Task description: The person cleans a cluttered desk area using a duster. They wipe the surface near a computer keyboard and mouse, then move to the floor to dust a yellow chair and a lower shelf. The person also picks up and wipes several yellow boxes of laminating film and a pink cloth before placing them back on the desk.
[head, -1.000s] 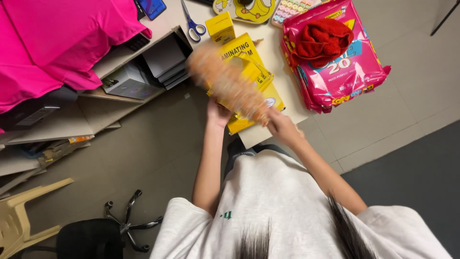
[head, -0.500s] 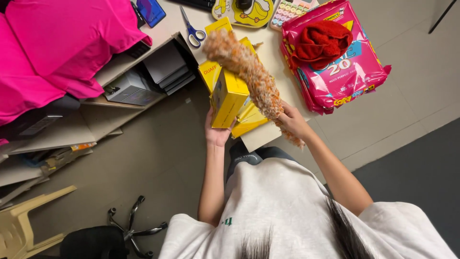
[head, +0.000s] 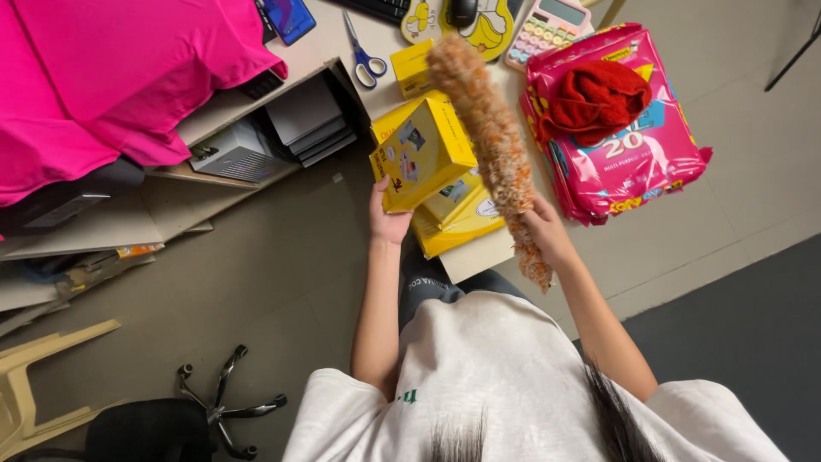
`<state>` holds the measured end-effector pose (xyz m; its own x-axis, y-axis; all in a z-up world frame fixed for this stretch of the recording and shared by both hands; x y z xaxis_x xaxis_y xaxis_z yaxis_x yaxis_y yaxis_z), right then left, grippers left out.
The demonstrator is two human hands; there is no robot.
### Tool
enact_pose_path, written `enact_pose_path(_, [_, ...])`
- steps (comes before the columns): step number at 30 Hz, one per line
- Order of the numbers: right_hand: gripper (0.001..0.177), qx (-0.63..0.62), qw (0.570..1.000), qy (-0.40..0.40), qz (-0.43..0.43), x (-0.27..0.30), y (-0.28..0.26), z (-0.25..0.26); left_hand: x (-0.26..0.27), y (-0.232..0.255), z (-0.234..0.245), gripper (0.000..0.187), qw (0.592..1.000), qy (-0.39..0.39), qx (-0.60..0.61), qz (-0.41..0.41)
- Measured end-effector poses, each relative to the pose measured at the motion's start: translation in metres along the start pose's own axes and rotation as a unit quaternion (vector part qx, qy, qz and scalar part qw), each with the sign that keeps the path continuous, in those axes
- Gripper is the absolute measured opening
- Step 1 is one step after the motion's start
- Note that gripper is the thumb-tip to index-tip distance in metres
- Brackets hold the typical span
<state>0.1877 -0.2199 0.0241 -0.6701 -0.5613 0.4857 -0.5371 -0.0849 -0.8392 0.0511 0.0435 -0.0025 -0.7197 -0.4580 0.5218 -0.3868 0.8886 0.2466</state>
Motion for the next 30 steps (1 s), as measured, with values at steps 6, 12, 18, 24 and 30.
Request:
enact_pose_path(6, [0.056,0.103,0.979,0.097,0.147,-0.023,-0.067,-0.013,0.004,0.104,-0.104,0.078,0.948,-0.021,-0.235,-0.213])
enact_pose_path(12, [0.059,0.086,0.973,0.17,0.127,-0.049,-0.07,-0.051,-0.071,0.186,-0.153,0.08,0.84,-0.017,-0.438,-0.32])
enact_pose_path(18, [0.061,0.112,0.95,0.226,0.184,-0.075,-0.075,-0.085,-0.151,0.22,-0.202,0.083,0.582,-0.016,-0.702,-0.409])
enact_pose_path(24, [0.055,0.228,0.921,0.279,0.149,-0.073,-0.08,-0.094,-0.198,0.191,-0.251,0.077,0.433,-0.163,-0.818,-0.342])
enact_pose_path(30, [0.063,0.165,0.917,0.319,0.175,-0.069,-0.094,-0.1,-0.243,0.136,-0.257,0.069,0.193,-0.321,-0.887,-0.271])
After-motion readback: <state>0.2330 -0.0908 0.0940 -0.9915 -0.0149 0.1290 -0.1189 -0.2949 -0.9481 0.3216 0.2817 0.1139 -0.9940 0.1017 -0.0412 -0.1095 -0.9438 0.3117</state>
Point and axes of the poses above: each hand's wrist, its own x-axis away from the middle knuckle, its own z-axis out of the back of the hand, y = z × x, the point moved 9 cm from there along -x, towards the middle knuckle, and after that the axes turned 12 degrees about y, right-handed, at the moved point
